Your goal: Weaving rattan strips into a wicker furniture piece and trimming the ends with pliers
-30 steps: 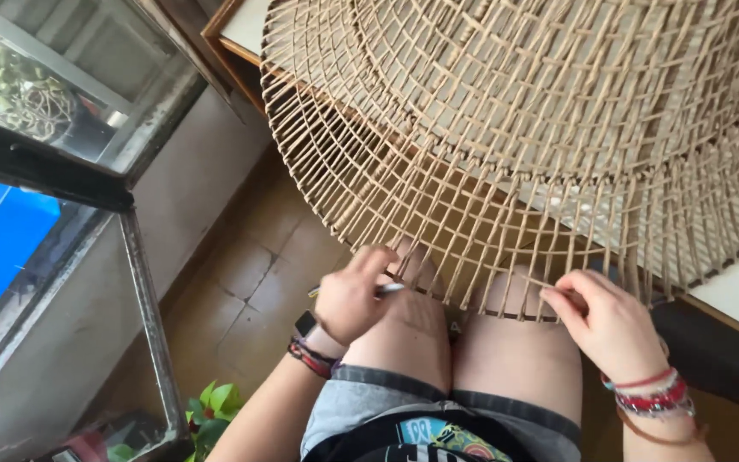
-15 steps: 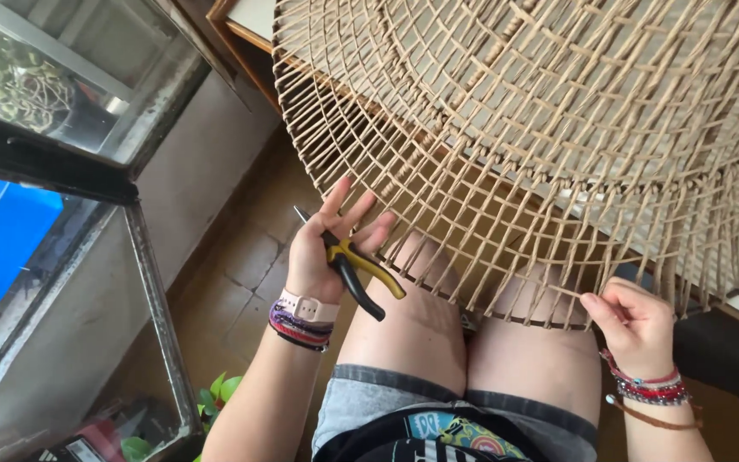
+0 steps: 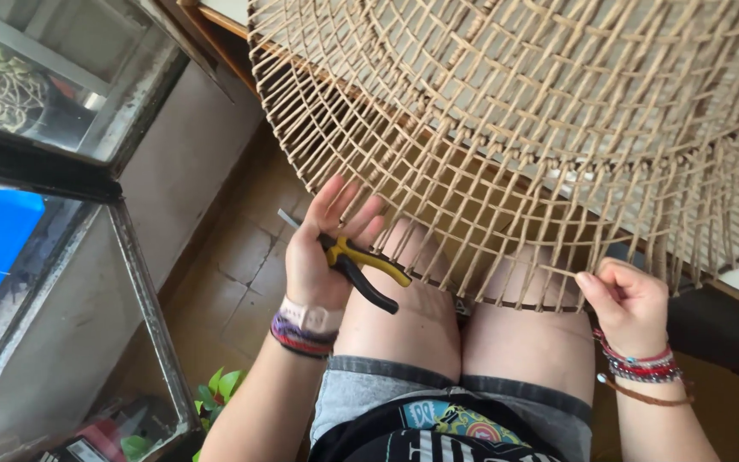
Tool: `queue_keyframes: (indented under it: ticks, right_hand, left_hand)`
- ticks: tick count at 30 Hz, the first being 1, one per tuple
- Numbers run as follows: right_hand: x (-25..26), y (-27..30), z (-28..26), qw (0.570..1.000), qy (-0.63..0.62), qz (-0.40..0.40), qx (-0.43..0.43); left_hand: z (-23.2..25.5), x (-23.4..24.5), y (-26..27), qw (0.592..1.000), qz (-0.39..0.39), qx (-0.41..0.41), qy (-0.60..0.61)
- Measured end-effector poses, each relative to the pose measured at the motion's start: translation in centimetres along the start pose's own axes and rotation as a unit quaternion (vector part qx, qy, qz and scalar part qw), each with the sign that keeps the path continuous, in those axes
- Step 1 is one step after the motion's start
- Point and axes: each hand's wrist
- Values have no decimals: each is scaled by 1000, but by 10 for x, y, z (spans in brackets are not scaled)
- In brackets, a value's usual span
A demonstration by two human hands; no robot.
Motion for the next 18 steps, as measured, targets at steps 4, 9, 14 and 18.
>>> queue_keyframes:
  ticks: [4,9,14,18]
  right_hand:
    - [-5,5,12,999,16,47,-2]
    - [-2,6,16,996,68,57,16]
    - [2,6,42,992,93,72,32]
    - [3,5,51,991,92,73,71]
  left_hand:
    - [-36,13,28,993,-119,-24,-3]
    - [-71,7,50,975,-128,104,-150]
    - [-96,30,47,658,-238,-175,-693]
    - [-121,57,24,421,-252,-178,-853]
Point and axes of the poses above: each hand's wrist, its own y-axis away from the middle knuckle, its own x-axis out of the back of the hand, z = x × y, and after that the axes turned 9 degrees about -z, right-handed
